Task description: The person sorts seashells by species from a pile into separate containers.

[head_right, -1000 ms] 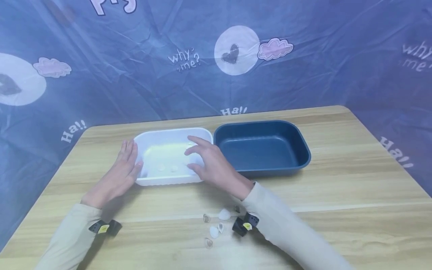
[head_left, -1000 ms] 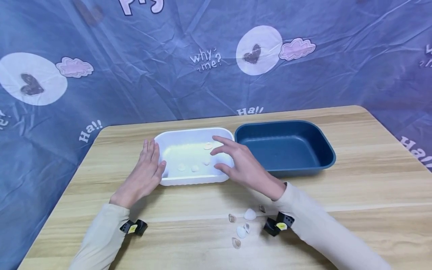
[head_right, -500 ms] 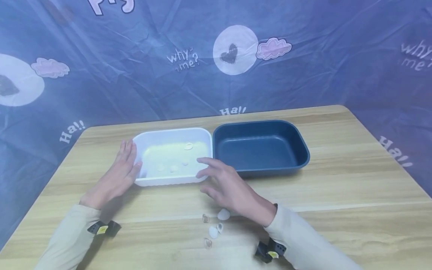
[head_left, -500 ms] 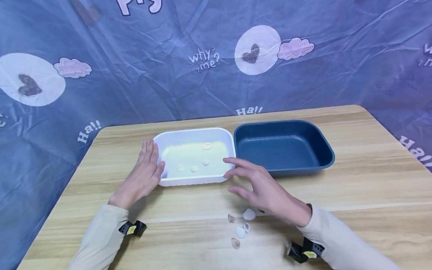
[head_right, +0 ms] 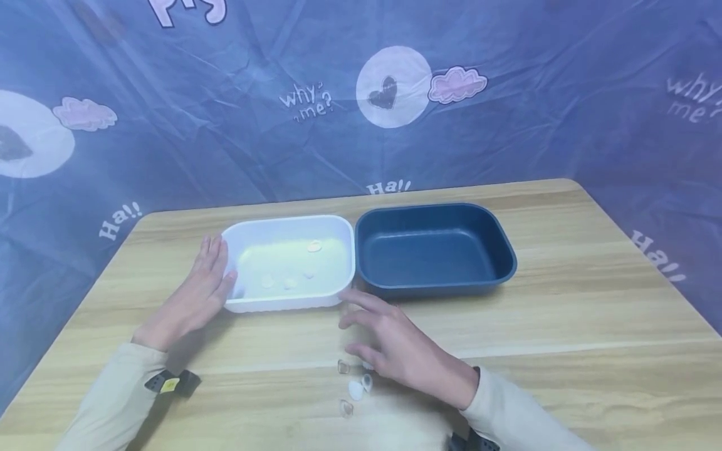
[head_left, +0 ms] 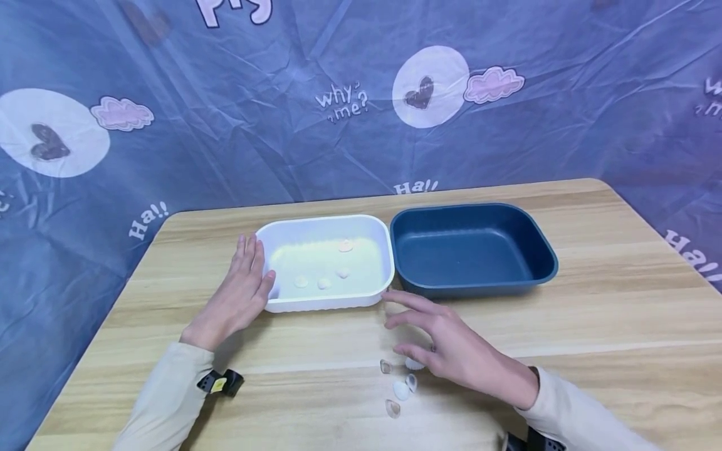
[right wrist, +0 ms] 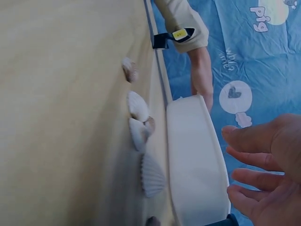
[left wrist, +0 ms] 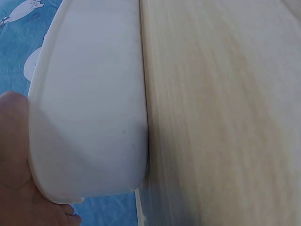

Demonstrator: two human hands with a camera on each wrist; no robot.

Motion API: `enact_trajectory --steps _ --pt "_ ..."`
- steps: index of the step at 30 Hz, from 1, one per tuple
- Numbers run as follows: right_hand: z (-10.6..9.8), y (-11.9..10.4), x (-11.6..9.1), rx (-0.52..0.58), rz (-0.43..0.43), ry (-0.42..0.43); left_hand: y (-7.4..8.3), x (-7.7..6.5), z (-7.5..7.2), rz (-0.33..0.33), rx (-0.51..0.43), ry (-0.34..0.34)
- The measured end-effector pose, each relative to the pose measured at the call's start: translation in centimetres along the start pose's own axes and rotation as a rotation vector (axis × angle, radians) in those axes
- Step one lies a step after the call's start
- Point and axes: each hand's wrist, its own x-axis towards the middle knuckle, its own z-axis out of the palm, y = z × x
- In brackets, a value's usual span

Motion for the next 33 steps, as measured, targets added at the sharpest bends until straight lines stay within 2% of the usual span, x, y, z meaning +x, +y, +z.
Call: enact_trajectory --steps 7,15,20,33 --pt "0.3 0.2 -1.5 0.019 -0.047 -0.031 0.0 0.2 -0.2 0.005 -0.002 0.006" --pt "1.3 0.2 -2.9 0.100 0.024 -0.130 0.0 0.1 -0.2 -0.005 -0.003 -0.017" --pt "1.7 0.3 -3.4 0.121 0.040 -0.142 0.0 0.0 -0.1 -0.002 -0.002 -0.018" --pt "2.7 0.7 -4.1 0.076 -0.004 -0.120 0.0 0.1 -0.3 -0.013 -0.013 -0.024"
